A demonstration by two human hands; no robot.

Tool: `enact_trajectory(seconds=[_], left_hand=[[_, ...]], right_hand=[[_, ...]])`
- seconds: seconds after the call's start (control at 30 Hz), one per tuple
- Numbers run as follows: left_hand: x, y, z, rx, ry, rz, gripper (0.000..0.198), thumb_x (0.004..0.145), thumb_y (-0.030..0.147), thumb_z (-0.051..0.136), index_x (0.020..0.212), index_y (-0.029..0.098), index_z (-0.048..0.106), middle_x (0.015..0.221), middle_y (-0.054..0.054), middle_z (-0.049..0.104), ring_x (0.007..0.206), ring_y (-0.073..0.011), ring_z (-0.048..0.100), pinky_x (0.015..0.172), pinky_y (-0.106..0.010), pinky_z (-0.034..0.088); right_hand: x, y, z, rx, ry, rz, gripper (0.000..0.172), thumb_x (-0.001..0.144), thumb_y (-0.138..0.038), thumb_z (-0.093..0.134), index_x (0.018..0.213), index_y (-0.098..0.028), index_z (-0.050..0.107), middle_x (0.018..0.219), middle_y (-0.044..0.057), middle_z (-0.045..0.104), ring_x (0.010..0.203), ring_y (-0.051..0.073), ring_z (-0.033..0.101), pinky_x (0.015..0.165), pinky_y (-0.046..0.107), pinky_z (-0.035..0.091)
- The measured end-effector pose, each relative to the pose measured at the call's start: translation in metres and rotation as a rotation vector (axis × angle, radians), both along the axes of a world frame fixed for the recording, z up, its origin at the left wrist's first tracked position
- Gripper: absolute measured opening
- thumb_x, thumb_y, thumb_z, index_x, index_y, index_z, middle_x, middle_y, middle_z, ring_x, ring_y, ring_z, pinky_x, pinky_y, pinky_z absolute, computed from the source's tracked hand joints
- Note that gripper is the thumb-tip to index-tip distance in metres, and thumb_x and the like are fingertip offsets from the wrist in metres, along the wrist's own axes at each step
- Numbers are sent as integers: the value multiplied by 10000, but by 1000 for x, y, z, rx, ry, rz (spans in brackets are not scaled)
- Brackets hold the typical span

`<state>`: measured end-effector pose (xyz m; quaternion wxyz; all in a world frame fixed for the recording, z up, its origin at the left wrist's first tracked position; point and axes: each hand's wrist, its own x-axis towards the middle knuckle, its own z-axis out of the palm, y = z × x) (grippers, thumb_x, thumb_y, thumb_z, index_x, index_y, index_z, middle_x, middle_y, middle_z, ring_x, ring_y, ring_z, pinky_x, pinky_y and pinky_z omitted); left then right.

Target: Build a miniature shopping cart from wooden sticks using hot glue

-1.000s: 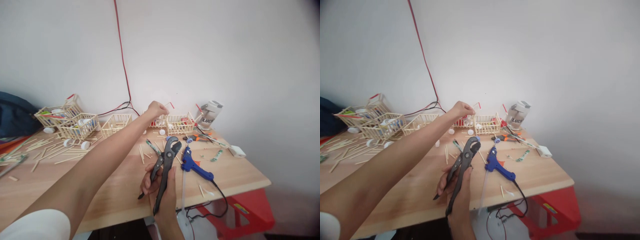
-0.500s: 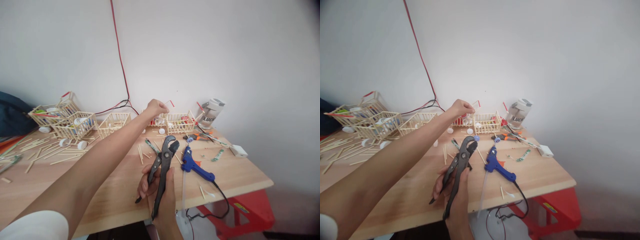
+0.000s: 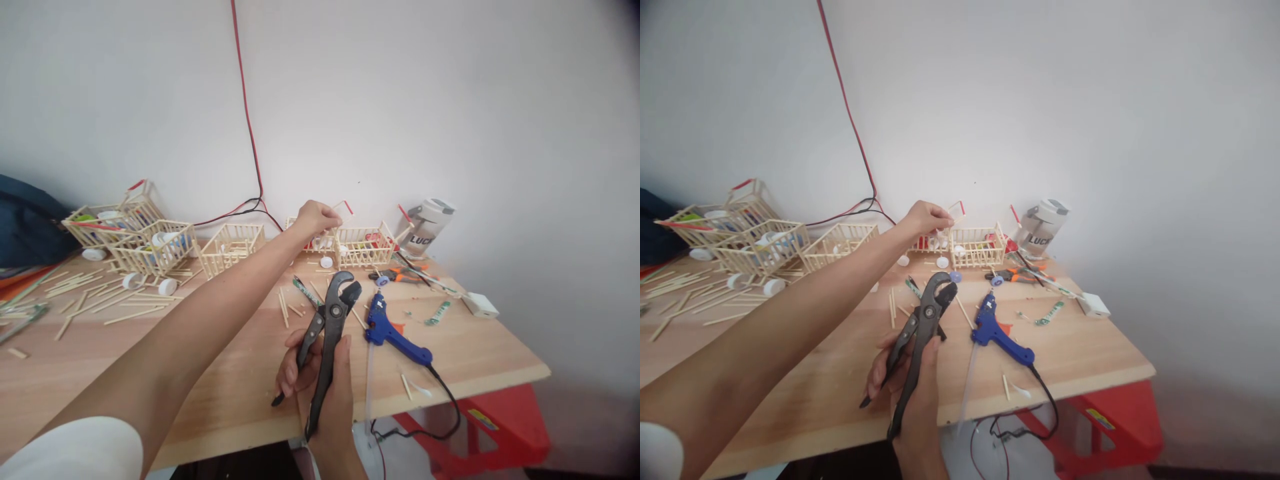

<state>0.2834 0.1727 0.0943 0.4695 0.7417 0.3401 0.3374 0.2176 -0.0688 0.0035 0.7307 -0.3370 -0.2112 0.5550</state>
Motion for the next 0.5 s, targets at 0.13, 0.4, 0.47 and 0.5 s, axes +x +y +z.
enact_trajectory(seconds=[0.13, 0.4, 0.47, 0.5], left_hand=[[-2, -6, 3, -126, -72, -40, 59, 724, 69, 702, 781, 69, 719, 503, 17, 583, 468, -51, 539, 599, -211, 514], [-6, -11, 8, -158, -46, -24, 147, 689, -29, 665, 794, 54, 725, 532, 3, 607, 493, -63, 569, 641, -232, 532], [-5, -9, 8, -158, -53, -35, 156, 687, -30, 658, 801, 51, 729, 531, -1, 608, 494, -67, 571, 636, -236, 532], [-5, -9, 7, -158, -54, -39, 160, 682, -27, 662, 803, 52, 731, 531, -3, 610, 497, -70, 573, 639, -238, 533]], right_hand=[[0, -1, 2, -4, -8, -14, 669, 776, -806, 321, 769, -197, 598, 462, -6, 454, 464, 170, 494, 427, 272, 395], [0, -4, 5, -26, -21, -23, 661, 774, -803, 332, 775, -197, 597, 462, -16, 438, 470, 164, 489, 444, 271, 404], [0, -4, 5, -33, -25, -20, 660, 767, -807, 339, 769, -202, 600, 461, -12, 440, 469, 168, 488, 440, 275, 399], [0, -4, 5, -37, -27, -18, 662, 760, -813, 340, 766, -205, 601, 461, -10, 442, 469, 171, 487, 438, 277, 396]])
